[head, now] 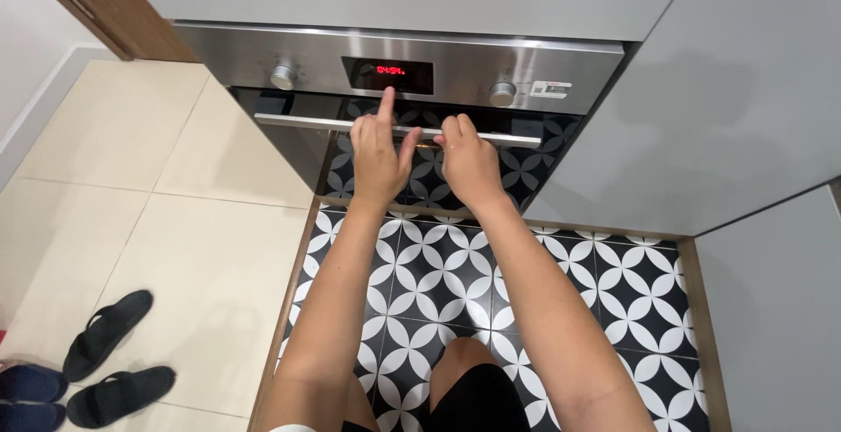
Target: Mix batter, pour into a baking tin, place in the oven, and prepare toppings for toasted bread slices.
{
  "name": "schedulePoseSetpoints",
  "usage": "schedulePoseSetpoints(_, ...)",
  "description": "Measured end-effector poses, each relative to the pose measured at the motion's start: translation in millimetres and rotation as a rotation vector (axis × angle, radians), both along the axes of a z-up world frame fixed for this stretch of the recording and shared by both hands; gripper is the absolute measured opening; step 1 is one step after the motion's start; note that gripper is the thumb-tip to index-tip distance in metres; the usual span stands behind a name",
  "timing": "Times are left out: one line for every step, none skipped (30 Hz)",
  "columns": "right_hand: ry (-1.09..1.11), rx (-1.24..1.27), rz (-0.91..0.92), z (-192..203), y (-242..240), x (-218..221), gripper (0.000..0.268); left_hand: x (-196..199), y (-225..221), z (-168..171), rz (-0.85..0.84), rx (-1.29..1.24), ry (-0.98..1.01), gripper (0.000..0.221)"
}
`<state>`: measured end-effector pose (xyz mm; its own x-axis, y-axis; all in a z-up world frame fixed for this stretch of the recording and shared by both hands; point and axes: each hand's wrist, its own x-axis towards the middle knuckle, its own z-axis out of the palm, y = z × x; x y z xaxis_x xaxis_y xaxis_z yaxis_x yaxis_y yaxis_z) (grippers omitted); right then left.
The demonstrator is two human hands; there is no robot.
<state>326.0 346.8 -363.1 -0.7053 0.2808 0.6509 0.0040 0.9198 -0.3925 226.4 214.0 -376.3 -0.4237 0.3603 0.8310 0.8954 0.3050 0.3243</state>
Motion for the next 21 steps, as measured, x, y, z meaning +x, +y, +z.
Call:
schedulePoseSetpoints(0.011,0.010,-0.003,0,0,-1,0.017,2,-3,6,-0.020,-0.019,0.033,0.071)
schedulePoseSetpoints(0.012,0.014,0.003,1,-1,-1,0.017,-1,-2,2,-0.014,-0.015,0.034,0.071)
schedulePoseSetpoints(-0.004,-0.002,0.001,3,-1,0,0.017,-3,-1,-2,-0.010,-0.015,0.034,0.074)
schedulePoseSetpoints(-0.020,-0.017,-0.001,4,-2,0,0.017,-5,1,-6,-0.006,-0.014,0.034,0.078)
schedulePoseSetpoints(-0.021,-0.014,0.001,3,-2,0,0.017,-5,1,-6,-0.004,-0.010,0.034,0.078)
schedulePoseSetpoints(-0.037,-0.021,-0.003,3,-2,0,0.017,-4,1,-6,0.004,-0.012,0.051,0.078)
schedulePoseSetpoints(-0.053,-0.029,-0.008,2,-2,0,0.017,-4,1,-6,0.010,-0.014,0.069,0.078)
schedulePoseSetpoints(-0.054,-0.026,-0.007,2,-2,0,0.017,-4,1,-6,0.011,-0.011,0.068,0.078)
schedulePoseSetpoints(-0.057,-0.023,-0.008,2,-2,0,0.017,-4,1,-6,0.001,-0.019,0.039,0.078)
schedulePoseSetpoints(-0.060,-0.019,-0.008,2,-2,0,0.017,-4,1,-6,-0.009,-0.027,0.010,0.078)
schedulePoseSetpoints(-0.063,-0.017,-0.005,1,-1,-1,0.017,-4,1,-5,-0.006,-0.026,0.007,0.078)
schedulePoseSetpoints(-0.049,0.004,-0.016,1,-1,-1,0.018,-4,1,-5,-0.002,-0.045,-0.002,0.078)
schedulePoseSetpoints(-0.032,0.025,-0.026,0,-1,-1,0.018,-4,0,-3,0.003,-0.065,-0.009,0.078)
schedulePoseSetpoints(-0.034,0.027,-0.023,1,-1,-2,0.018,-4,1,-3,0.006,-0.063,-0.011,0.078)
schedulePoseSetpoints(-0.038,0.022,-0.024,0,-1,-2,0.018,-3,0,-4,0.004,-0.058,-0.015,0.078)
schedulePoseSetpoints(-0.043,0.016,-0.025,0,-2,-2,0.019,-2,0,-4,0.003,-0.053,-0.018,0.077)
schedulePoseSetpoints(-0.044,0.018,-0.022,0,-2,-2,0.019,-2,0,-5,0.005,-0.051,-0.019,0.077)
schedulePoseSetpoints(-0.040,0.023,-0.025,0,-3,-2,0.019,-1,0,-6,0.019,-0.006,0.026,0.077)
schedulePoseSetpoints(-0.036,0.029,-0.030,0,-2,-2,0.019,-1,1,-6,0.031,0.040,0.073,0.076)
schedulePoseSetpoints(-0.035,0.031,-0.029,1,-3,-2,0.019,-1,1,-6,0.032,0.043,0.073,0.076)
schedulePoseSetpoints(-0.043,0.022,-0.021,1,-3,-2,0.019,-1,2,-6,0.033,0.032,0.064,0.075)
